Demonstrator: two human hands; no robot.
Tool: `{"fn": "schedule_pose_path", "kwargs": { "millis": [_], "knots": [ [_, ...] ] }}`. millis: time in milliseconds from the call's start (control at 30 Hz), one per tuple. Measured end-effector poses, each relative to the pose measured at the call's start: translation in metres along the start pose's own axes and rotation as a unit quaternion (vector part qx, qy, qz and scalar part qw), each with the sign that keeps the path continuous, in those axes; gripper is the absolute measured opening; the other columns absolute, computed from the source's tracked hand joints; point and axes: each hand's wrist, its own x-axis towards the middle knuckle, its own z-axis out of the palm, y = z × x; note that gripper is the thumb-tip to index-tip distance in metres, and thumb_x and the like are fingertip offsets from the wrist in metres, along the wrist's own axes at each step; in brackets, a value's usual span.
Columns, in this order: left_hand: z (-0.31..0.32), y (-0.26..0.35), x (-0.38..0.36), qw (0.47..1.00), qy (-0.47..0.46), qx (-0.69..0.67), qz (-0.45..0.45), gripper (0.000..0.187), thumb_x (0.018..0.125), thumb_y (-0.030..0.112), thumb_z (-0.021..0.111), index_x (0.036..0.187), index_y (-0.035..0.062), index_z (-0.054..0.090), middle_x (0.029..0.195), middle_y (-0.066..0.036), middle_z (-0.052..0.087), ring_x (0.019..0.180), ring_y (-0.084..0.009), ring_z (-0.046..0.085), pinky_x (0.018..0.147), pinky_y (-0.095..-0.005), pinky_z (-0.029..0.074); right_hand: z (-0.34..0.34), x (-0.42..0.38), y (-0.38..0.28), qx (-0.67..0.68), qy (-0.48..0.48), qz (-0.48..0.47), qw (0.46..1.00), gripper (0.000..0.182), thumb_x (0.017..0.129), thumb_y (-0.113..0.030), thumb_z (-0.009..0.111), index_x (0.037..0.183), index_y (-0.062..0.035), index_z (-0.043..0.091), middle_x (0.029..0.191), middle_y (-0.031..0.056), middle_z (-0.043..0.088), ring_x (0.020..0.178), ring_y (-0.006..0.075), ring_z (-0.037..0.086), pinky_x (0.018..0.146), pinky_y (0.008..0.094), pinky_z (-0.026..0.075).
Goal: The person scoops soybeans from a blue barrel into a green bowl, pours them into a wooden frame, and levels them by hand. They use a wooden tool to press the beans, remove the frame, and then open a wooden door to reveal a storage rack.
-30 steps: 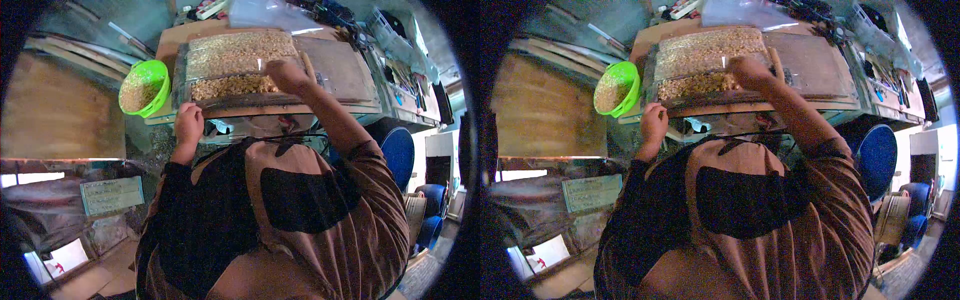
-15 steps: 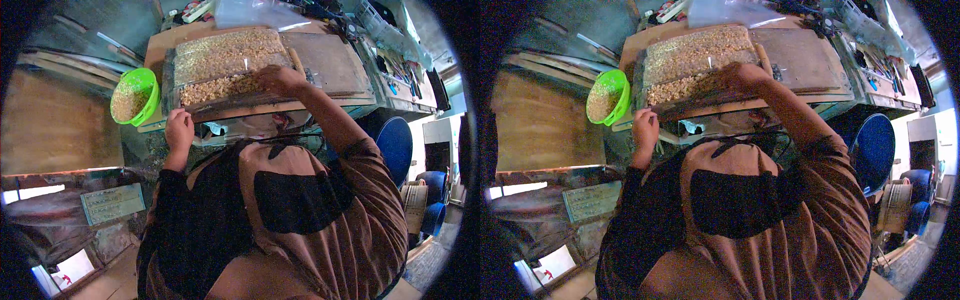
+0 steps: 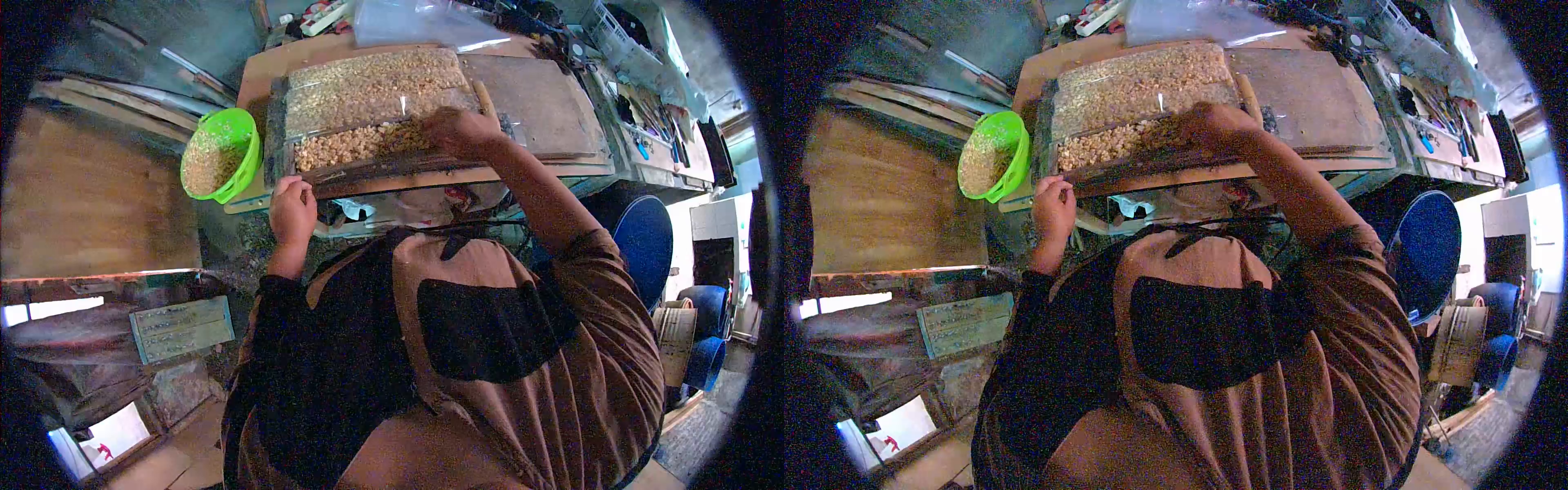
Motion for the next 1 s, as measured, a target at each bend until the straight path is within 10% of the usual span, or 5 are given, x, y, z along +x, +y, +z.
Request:
{"fn": "schedule_pose_path", "kwargs": {
  "millis": [300,600,700,1000],
  "knots": [
    [-0.004,0.004,0.001,1.000,0.001,0.000,0.000,0.005,0.064,0.006,0.057,0.068,0.0047,0.055,0.086,-0.010,0.054,0.078,-0.0275,0.054,0.067,-0.0344,0.044,-0.013,-0.013,0.022,0.045,0.138,0.018,0.989,0.027,0.068,-0.011,0.051,0.094,-0.0099,0.056,0.099,0.0127,0.055,0.093,0.0300,0.051,0.080,0.0357,0.041],
    [-0.003,0.001,0.002,1.000,-0.002,0.000,0.015,0.004,0.065,0.007,0.057,0.069,0.0049,0.056,0.086,-0.010,0.054,0.080,-0.0272,0.053,0.068,-0.0344,0.043,-0.007,0.021,0.013,0.054,0.020,0.047,0.997,0.035,0.070,0.001,0.044,0.102,-0.0092,0.053,0.110,0.0094,0.050,0.101,0.0264,0.047,0.085,0.0335,0.039],
    [-0.002,0.002,0.001,1.000,-0.010,-0.007,-0.009,0.004,0.065,0.007,0.057,0.069,0.0051,0.056,0.087,-0.009,0.054,0.080,-0.0274,0.053,0.069,-0.0348,0.043,-0.015,-0.009,0.029,-0.125,0.024,0.094,0.987,0.032,0.070,0.000,0.045,0.099,-0.0095,0.055,0.107,0.0105,0.051,0.099,0.0269,0.048,0.085,0.0333,0.039],
    [0.000,-0.002,0.001,1.000,-0.002,-0.004,0.011,0.004,0.065,0.008,0.057,0.069,0.0053,0.055,0.087,-0.010,0.054,0.082,-0.0274,0.052,0.070,-0.0353,0.043,-0.012,-0.034,0.015,0.060,0.083,0.068,0.992,0.019,0.071,-0.014,0.053,0.090,-0.0092,0.056,0.094,0.0104,0.054,0.092,0.0268,0.051,0.082,0.0356,0.039]
  ]
}}
